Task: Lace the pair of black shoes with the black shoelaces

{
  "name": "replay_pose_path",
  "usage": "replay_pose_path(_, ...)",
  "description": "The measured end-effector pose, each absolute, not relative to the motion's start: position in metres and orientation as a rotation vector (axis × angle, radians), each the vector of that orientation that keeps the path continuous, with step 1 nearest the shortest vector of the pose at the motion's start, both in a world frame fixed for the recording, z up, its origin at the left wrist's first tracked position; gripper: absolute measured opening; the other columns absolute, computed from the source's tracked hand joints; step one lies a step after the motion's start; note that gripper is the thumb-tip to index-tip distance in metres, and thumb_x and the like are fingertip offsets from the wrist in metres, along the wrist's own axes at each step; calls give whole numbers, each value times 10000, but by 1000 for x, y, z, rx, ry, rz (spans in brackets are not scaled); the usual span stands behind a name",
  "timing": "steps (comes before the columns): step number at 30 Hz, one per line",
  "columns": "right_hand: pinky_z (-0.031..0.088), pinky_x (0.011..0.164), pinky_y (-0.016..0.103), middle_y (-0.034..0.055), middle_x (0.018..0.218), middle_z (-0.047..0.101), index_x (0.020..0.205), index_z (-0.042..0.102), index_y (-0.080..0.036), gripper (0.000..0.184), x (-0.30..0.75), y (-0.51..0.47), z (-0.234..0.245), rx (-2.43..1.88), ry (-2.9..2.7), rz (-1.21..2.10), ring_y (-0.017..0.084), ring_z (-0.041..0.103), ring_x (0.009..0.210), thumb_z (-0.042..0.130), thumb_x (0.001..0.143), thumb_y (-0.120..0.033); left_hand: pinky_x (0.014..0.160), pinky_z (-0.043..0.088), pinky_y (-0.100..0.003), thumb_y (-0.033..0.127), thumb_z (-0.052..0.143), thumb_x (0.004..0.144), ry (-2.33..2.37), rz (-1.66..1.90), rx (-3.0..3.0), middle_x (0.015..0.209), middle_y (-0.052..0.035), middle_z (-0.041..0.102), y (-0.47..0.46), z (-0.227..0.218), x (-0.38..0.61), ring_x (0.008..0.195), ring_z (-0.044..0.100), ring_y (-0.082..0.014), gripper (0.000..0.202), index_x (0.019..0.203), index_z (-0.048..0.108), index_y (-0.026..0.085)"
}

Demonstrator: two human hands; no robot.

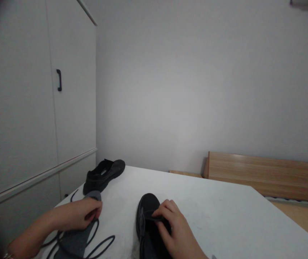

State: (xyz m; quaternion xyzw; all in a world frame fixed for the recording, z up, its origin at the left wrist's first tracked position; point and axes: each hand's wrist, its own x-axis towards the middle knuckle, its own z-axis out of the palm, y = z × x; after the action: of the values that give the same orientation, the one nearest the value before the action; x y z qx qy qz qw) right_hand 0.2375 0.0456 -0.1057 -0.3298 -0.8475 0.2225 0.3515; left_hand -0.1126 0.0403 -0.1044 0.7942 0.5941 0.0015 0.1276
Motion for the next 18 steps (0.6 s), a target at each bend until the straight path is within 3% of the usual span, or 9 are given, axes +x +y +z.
replay_pose_path(7,439,843,394,71,977,582,957,627,-203,193,240,45,-108,-822,-2192,583,241,550,956,466,898,-113,660,401,-279,-36,462,612,1796,138,2343,868,-41,645,45,-109,-117,811,612,-231,407,926,601,184)
replay_pose_path(14,441,842,396,69,972,586,949,630,-204,195,240,43,-108,-816,-2178,594,240,555,956,469,894,-108,711,424,-301,2,491,656,1805,214,2362,875,-81,657,54,-120,-122,828,620,-251,240,763,630,166)
replay_pose_path(18,443,846,397,66,974,586,953,633,-209,201,241,43,-108,-818,-2178,598,238,557,958,474,891,-103,648,403,-285,29,517,655,1758,288,2377,749,-63,629,56,-117,-116,717,593,-230,154,664,600,158)
